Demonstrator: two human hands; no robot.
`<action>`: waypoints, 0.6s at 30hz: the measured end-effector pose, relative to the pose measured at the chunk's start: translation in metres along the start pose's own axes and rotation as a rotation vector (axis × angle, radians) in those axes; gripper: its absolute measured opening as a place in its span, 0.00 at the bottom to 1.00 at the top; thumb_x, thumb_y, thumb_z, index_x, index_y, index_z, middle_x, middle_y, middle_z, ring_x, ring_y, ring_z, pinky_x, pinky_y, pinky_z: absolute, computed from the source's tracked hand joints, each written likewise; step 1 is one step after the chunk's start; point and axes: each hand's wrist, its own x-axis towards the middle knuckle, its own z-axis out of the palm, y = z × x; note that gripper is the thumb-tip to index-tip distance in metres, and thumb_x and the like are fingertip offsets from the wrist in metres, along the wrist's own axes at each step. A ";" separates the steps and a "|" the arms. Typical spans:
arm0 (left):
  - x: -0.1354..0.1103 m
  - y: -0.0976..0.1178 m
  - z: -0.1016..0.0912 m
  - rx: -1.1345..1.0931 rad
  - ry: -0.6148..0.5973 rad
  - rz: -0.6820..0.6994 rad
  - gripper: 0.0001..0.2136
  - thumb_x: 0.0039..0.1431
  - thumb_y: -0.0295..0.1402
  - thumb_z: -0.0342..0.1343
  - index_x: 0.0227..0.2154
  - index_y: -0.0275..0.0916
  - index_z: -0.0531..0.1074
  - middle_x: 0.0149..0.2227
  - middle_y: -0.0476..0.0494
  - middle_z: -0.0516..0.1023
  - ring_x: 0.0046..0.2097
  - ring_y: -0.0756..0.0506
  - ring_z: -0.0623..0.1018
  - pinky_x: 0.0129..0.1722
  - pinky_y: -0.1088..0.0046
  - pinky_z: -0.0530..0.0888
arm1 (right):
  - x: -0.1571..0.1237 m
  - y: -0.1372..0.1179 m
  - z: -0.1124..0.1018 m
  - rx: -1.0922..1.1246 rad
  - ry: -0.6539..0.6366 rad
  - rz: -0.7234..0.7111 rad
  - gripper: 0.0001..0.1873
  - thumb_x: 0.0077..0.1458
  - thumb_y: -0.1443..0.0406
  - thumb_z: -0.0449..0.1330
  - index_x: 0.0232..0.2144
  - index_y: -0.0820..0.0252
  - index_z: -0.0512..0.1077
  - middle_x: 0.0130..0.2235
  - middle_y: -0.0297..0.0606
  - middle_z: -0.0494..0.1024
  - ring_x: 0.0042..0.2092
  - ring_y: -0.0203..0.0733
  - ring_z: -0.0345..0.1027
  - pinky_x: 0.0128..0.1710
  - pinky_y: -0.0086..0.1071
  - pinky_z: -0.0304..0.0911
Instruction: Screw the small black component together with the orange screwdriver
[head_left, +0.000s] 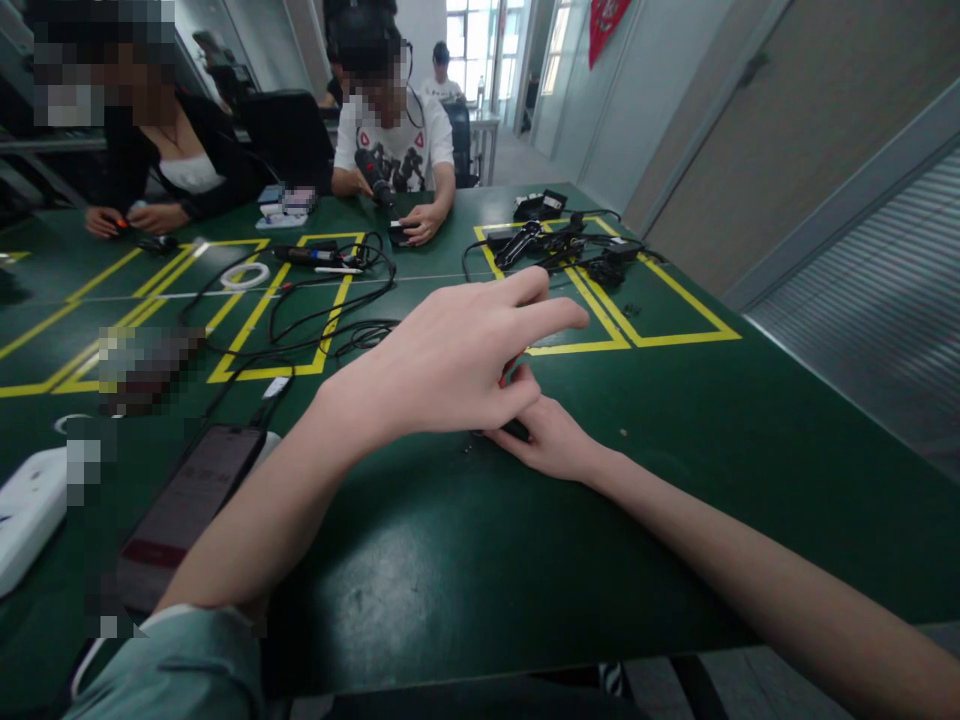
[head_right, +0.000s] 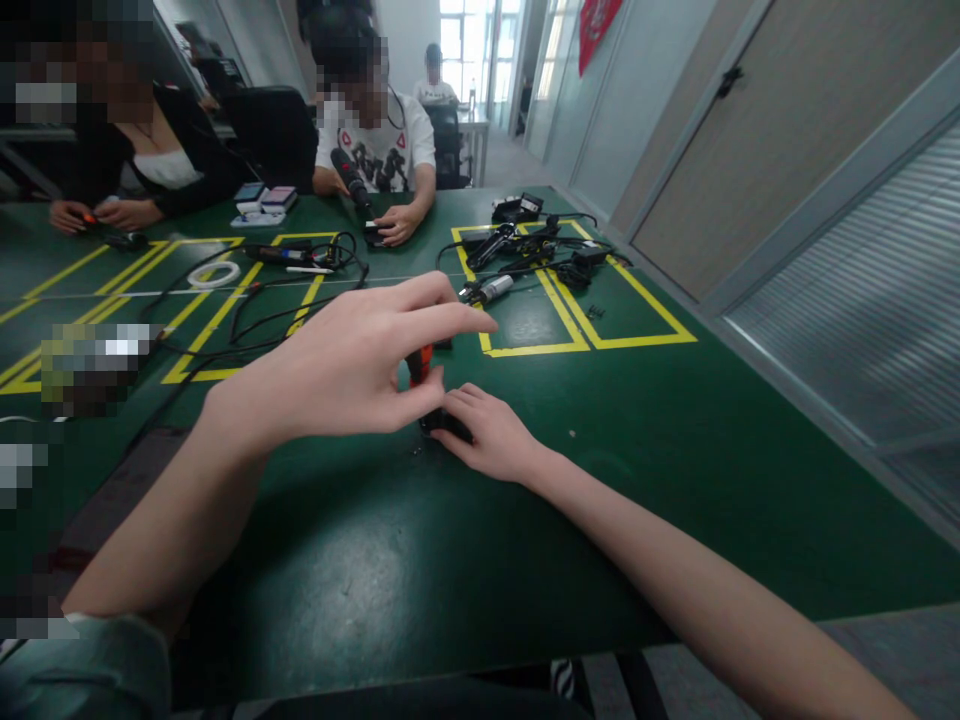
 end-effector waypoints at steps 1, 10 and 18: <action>0.000 0.000 0.000 -0.001 -0.003 0.002 0.18 0.62 0.25 0.49 0.53 0.38 0.73 0.46 0.40 0.75 0.41 0.46 0.77 0.36 0.71 0.70 | 0.000 0.000 0.000 0.001 0.001 -0.002 0.10 0.65 0.62 0.59 0.45 0.59 0.75 0.42 0.46 0.83 0.45 0.54 0.76 0.44 0.49 0.75; 0.001 0.000 0.000 0.003 0.005 0.015 0.17 0.61 0.26 0.51 0.52 0.38 0.74 0.44 0.40 0.75 0.40 0.45 0.77 0.36 0.71 0.71 | 0.000 0.000 0.000 0.011 -0.013 0.008 0.10 0.65 0.62 0.58 0.45 0.59 0.75 0.42 0.46 0.83 0.45 0.54 0.76 0.45 0.50 0.75; 0.001 0.000 0.001 0.004 0.007 0.004 0.17 0.63 0.26 0.50 0.52 0.38 0.74 0.46 0.40 0.76 0.40 0.46 0.77 0.36 0.71 0.70 | 0.001 -0.001 -0.001 0.005 -0.011 0.006 0.11 0.64 0.62 0.59 0.47 0.58 0.75 0.44 0.45 0.83 0.46 0.55 0.76 0.46 0.50 0.75</action>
